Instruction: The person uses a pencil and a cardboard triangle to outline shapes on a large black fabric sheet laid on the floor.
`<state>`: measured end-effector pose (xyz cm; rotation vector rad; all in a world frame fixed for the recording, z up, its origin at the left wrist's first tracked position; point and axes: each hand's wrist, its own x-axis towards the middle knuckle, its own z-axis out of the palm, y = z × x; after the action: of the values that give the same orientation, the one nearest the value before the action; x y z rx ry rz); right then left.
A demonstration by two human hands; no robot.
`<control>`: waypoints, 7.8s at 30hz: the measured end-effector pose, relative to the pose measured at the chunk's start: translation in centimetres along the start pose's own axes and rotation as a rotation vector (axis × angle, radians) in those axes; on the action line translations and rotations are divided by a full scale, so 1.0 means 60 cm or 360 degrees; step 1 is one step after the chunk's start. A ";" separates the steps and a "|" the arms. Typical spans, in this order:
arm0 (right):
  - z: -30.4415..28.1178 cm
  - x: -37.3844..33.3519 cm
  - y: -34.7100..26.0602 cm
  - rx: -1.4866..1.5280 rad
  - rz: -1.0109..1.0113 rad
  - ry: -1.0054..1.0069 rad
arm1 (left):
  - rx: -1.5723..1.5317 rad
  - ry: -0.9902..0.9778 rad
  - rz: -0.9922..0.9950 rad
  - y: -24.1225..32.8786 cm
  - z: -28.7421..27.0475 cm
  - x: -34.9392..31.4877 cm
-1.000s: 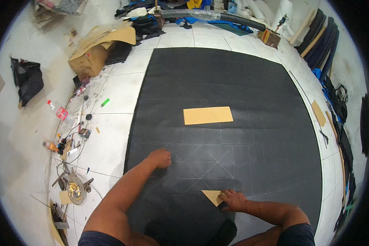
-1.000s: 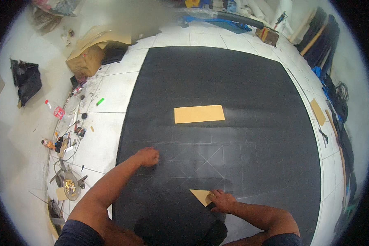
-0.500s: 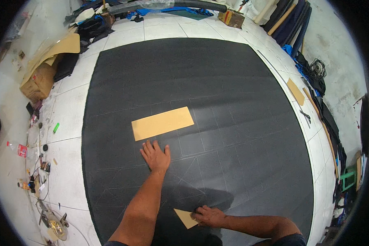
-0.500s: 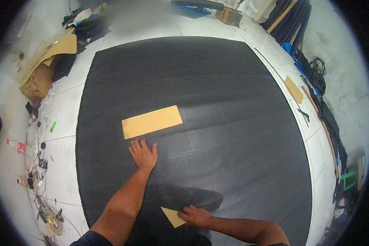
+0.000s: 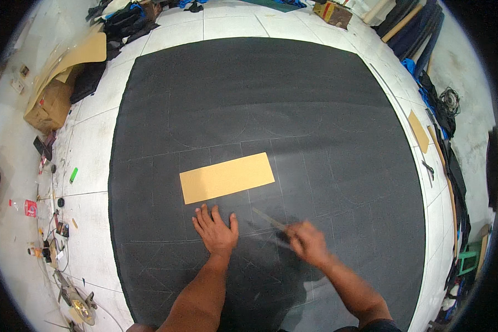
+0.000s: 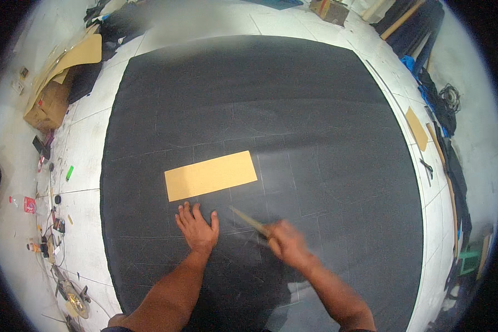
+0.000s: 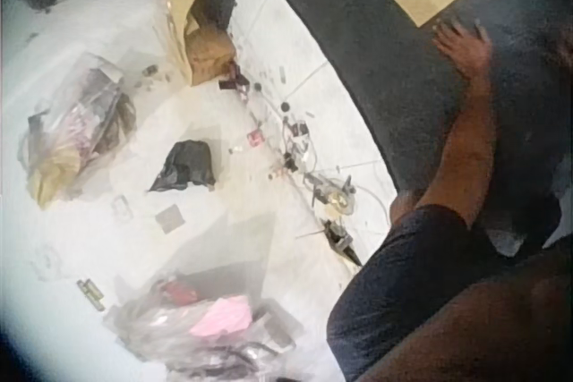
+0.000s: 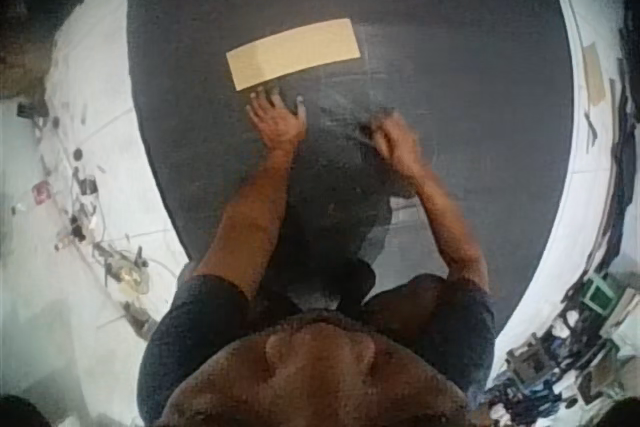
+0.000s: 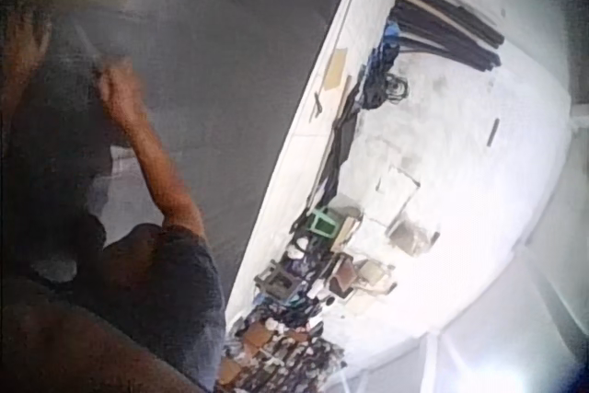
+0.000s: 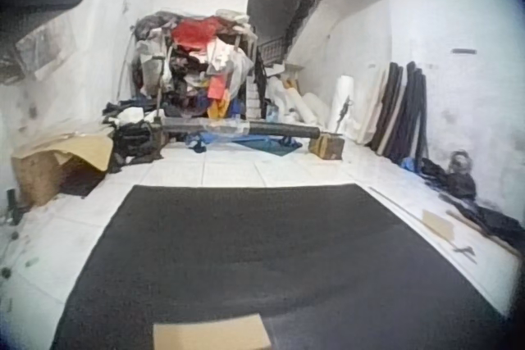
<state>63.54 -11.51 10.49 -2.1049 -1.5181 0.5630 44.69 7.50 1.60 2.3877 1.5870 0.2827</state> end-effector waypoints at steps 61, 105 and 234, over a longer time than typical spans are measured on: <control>0.104 0.458 0.046 -0.0668 0.0344 0.0384 | 0.0061 -0.0020 0.0115 -0.009 0.008 -0.004; 0.118 0.461 0.045 -0.0833 0.0412 0.0283 | 0.0071 -0.0082 0.0062 -0.002 0.010 -0.003; -0.003 0.076 0.131 -0.0121 0.0566 0.0339 | -0.0163 -0.0357 0.0605 0.234 0.052 0.321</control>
<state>70.90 -9.31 5.70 -2.4260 -1.0714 0.3891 65.26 19.77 3.48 2.5232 0.9949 0.1550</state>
